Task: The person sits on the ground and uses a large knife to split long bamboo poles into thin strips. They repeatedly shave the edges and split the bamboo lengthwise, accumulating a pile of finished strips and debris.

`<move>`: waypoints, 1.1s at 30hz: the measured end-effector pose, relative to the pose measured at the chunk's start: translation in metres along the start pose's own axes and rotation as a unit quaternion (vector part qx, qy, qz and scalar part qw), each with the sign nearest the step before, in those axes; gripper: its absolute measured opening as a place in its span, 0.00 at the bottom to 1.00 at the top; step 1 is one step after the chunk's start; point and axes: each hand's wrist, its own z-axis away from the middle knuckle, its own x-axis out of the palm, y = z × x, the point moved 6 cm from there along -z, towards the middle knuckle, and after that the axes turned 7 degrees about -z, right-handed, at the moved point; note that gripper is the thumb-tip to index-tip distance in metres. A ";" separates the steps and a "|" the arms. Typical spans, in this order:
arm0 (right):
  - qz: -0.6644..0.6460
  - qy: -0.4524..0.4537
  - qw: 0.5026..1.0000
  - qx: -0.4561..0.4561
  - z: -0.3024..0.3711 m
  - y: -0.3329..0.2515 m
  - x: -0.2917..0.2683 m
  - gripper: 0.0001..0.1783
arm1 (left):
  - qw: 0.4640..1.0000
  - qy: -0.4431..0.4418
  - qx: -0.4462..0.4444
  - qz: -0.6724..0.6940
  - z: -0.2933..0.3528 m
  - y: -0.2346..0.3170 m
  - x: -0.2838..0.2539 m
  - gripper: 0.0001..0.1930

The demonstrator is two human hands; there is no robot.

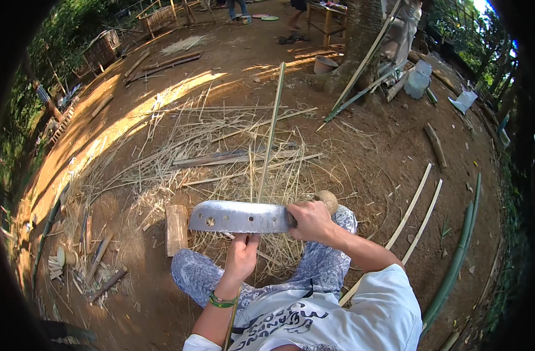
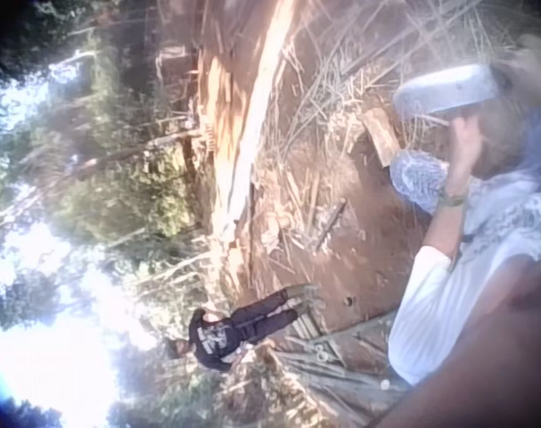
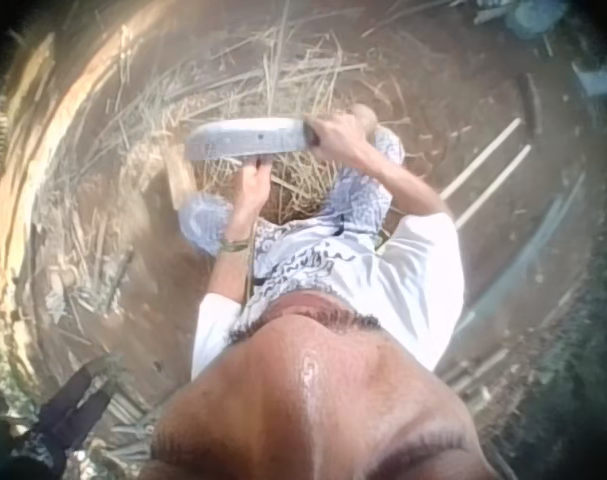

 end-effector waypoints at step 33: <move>0.145 0.203 0.925 0.287 -0.131 0.273 -0.235 0.18 | 0.996 -0.051 -0.070 0.007 0.025 0.044 0.025 0.27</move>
